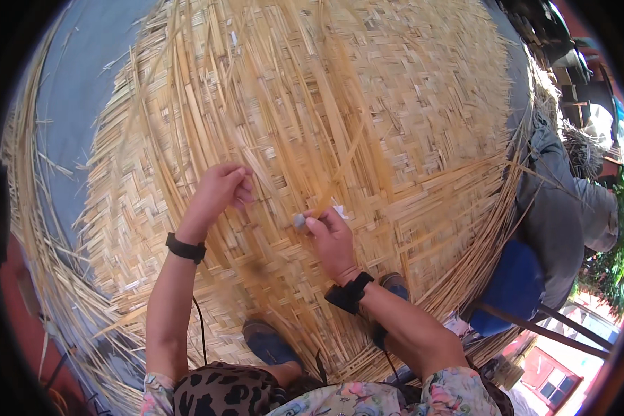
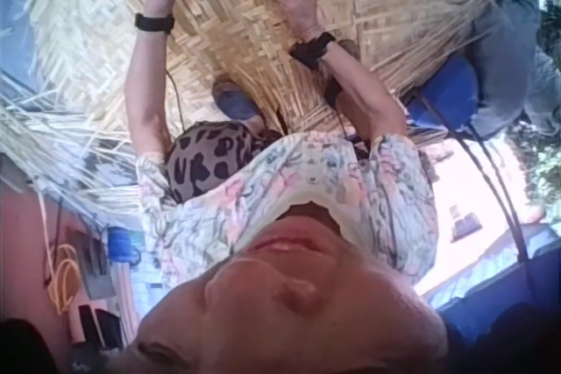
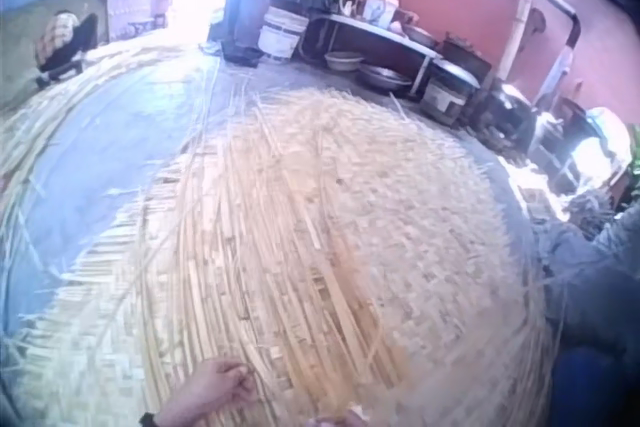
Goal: Weaving a large bamboo mat using long, thin strips of bamboo.
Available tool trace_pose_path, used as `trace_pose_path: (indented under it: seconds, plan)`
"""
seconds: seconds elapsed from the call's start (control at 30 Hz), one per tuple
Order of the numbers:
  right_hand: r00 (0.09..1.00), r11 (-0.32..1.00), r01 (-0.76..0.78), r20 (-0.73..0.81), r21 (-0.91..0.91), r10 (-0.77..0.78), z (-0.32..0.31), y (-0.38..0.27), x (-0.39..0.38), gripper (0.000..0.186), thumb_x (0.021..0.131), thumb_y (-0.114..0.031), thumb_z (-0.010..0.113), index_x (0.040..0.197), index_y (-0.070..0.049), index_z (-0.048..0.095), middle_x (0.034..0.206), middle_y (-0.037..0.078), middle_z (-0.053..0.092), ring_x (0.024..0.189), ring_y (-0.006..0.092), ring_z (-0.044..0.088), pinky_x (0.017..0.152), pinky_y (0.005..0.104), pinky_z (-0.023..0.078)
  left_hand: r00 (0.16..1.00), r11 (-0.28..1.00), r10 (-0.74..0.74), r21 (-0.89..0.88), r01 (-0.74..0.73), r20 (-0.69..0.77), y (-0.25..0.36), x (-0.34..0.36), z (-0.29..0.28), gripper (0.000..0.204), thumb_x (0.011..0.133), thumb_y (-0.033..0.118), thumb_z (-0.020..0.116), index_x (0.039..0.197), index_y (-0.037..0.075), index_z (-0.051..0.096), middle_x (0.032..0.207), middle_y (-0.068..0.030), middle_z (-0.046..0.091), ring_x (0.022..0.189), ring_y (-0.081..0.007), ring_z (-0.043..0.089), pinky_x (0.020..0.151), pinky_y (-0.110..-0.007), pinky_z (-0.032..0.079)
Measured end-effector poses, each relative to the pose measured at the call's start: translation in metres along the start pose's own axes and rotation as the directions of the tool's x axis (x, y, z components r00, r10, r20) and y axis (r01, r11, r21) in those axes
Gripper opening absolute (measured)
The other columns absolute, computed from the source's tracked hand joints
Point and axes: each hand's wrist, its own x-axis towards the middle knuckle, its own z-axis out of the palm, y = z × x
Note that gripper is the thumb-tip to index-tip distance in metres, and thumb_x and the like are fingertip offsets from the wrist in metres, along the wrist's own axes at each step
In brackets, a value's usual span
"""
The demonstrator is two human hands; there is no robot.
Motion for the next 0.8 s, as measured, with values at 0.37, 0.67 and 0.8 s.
trace_pose_path:
  seconds: [0.37, 0.67, 0.8]
  plan:
    - [0.903, 0.468, 0.424, 0.402, -0.776, -0.151, 0.012, -0.029, 0.015, 0.017, 0.09, -0.017, 0.06, 0.104, -0.007, 0.058, 0.079, 0.021, 0.063, 0.075, 0.0381, 0.063, 0.063, 0.0457, 0.05, 0.957, 0.924, 0.24, -0.263, -0.277, -0.166, -0.049, -0.013, 0.058, 0.023, 0.093, 0.007, 0.056, 0.115, 0.001, 0.054, 0.096, -0.0061, 0.065, 0.082, -0.0106, 0.061, 0.066, -0.026, 0.048]
    - [0.798, 0.47, 0.596, 0.544, -0.651, -0.257, 0.013, -0.017, 0.058, 0.014, 0.089, -0.016, 0.062, 0.102, -0.01, 0.062, 0.084, 0.019, 0.065, 0.079, 0.0398, 0.063, 0.067, 0.0452, 0.051, 0.809, 0.838, 0.544, -0.19, -0.512, 0.222, -0.079, -0.019, 0.042, 0.034, 0.091, -0.005, 0.06, 0.125, -0.001, 0.06, 0.112, -0.0056, 0.066, 0.097, -0.0122, 0.063, 0.085, -0.028, 0.054]
    - [0.659, 0.304, 0.732, 0.747, -0.61, -0.089, 0.01, -0.007, 0.081, 0.013, 0.084, -0.015, 0.064, 0.096, -0.015, 0.069, 0.088, 0.017, 0.067, 0.084, 0.0378, 0.064, 0.07, 0.044, 0.052, 0.825, 0.704, 0.467, -0.431, -0.564, -0.318, -0.117, -0.049, 0.048, 0.028, 0.09, -0.005, 0.062, 0.118, 0.0, 0.066, 0.107, -0.0049, 0.066, 0.098, -0.0133, 0.064, 0.087, -0.027, 0.053]
